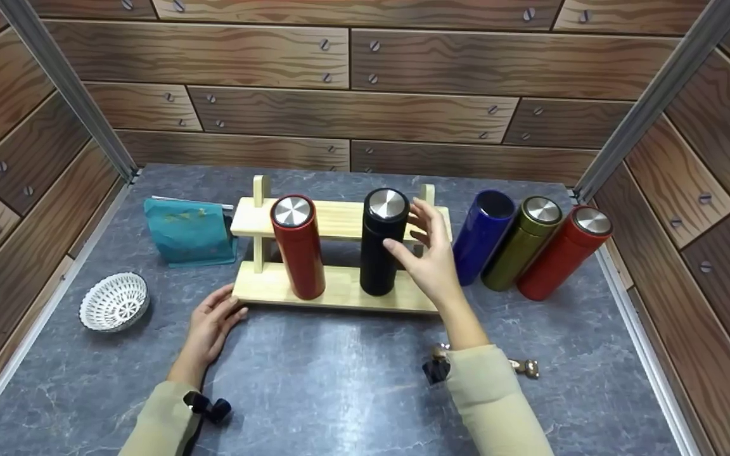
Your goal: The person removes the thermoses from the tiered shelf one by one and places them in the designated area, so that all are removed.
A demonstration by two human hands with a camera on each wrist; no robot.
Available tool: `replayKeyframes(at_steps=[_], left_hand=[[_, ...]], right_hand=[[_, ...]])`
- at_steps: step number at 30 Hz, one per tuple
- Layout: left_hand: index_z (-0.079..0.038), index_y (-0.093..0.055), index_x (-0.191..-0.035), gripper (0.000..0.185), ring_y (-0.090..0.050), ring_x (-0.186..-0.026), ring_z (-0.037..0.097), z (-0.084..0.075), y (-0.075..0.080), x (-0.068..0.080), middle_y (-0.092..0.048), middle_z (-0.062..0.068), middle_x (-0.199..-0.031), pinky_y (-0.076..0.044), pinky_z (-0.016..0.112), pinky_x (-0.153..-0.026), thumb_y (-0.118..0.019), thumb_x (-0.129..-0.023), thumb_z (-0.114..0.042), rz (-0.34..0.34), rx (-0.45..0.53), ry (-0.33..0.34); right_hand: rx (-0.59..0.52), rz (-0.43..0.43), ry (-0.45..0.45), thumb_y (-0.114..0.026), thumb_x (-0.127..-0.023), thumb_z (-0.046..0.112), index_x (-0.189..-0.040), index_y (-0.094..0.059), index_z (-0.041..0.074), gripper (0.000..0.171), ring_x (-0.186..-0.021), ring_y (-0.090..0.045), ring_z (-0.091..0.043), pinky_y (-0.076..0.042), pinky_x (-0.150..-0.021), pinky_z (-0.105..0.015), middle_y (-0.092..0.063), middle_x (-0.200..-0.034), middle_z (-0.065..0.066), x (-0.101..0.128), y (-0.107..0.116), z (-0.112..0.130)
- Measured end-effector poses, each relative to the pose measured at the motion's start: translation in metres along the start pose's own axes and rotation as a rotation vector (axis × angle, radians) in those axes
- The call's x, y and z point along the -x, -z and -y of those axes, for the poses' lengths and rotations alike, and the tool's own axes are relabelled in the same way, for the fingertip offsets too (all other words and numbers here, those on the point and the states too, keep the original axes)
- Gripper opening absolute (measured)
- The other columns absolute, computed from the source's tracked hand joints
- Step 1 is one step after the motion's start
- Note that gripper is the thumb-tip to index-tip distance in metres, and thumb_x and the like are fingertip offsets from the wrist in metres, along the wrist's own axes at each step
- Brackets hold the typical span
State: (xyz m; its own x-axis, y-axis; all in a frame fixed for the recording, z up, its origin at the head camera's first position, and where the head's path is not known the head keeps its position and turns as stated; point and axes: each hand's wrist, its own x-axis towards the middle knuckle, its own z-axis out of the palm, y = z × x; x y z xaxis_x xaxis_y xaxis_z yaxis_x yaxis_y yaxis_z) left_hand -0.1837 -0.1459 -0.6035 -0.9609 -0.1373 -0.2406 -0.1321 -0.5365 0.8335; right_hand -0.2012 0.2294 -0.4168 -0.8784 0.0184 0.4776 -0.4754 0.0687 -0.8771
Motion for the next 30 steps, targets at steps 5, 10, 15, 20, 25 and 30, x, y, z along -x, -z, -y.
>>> replayKeyframes(at_steps=[5, 10, 15, 20, 25, 30], left_hand=[[0.001, -0.052, -0.126, 0.044, -0.060, -0.094, 0.025, 0.000, -0.001, 0.000, -0.053, 0.017, -0.115, -0.055, 0.039, -0.084, -0.066, -0.084, -0.001, 0.003, 0.003, 0.000], [0.002, -0.052, -0.126, 0.044, -0.060, -0.094, 0.025, 0.001, -0.001, 0.001, -0.053, 0.018, -0.116, -0.055, 0.039, -0.083, -0.066, -0.084, -0.002, 0.014, 0.004, -0.011], [0.002, -0.052, -0.126, 0.045, -0.060, -0.094, 0.026, 0.001, -0.001, 0.002, -0.054, 0.017, -0.116, -0.055, 0.039, -0.084, -0.067, -0.084, -0.003, 0.017, 0.003, -0.017], [0.001, -0.052, -0.126, 0.046, -0.060, -0.095, 0.026, 0.000, -0.001, 0.002, -0.053, 0.018, -0.117, -0.054, 0.040, -0.085, -0.068, -0.083, -0.004, 0.018, 0.000, -0.013], [0.000, -0.053, -0.126, 0.047, -0.060, -0.095, 0.025, -0.001, 0.000, 0.002, -0.053, 0.018, -0.116, -0.054, 0.039, -0.084, -0.070, -0.082, -0.006, 0.003, -0.012, -0.011], [0.001, -0.052, -0.126, 0.047, -0.061, -0.093, 0.024, 0.001, 0.000, 0.002, -0.053, 0.017, -0.114, -0.055, 0.039, -0.084, -0.070, -0.083, -0.006, -0.004, -0.006, -0.016]], right_hand=[[0.022, 0.017, -0.013, -0.071, -0.073, -0.014, -0.135, -0.034, -0.006, 0.072, -0.109, -0.052, -0.022, -0.049, -0.087, -0.030, -0.051, -0.125, -0.014, -0.006, -0.004, 0.002], [0.006, 0.041, 0.008, -0.068, -0.072, -0.018, -0.135, -0.030, -0.010, 0.074, -0.108, -0.052, -0.020, -0.048, -0.088, -0.030, -0.050, -0.126, -0.014, -0.010, -0.010, 0.008], [-0.032, 0.035, 0.025, -0.068, -0.072, -0.019, -0.133, -0.030, -0.012, 0.073, -0.106, -0.053, -0.022, -0.048, -0.087, -0.030, -0.051, -0.127, -0.015, -0.009, -0.016, 0.015], [-0.039, -0.036, 0.001, -0.073, -0.069, -0.016, -0.132, -0.038, -0.005, 0.073, -0.100, -0.055, -0.024, -0.049, -0.085, -0.030, -0.056, -0.118, -0.012, -0.005, -0.013, 0.002], [0.005, -0.066, 0.022, -0.075, -0.068, -0.014, -0.131, -0.041, 0.000, 0.073, -0.100, -0.054, -0.022, -0.049, -0.083, -0.029, -0.056, -0.116, -0.011, 0.002, -0.013, 0.001], [0.005, -0.077, 0.059, -0.074, -0.068, -0.014, -0.130, -0.042, 0.001, 0.071, -0.101, -0.054, -0.019, -0.048, -0.081, -0.026, -0.056, -0.117, -0.010, 0.008, -0.015, 0.010]])
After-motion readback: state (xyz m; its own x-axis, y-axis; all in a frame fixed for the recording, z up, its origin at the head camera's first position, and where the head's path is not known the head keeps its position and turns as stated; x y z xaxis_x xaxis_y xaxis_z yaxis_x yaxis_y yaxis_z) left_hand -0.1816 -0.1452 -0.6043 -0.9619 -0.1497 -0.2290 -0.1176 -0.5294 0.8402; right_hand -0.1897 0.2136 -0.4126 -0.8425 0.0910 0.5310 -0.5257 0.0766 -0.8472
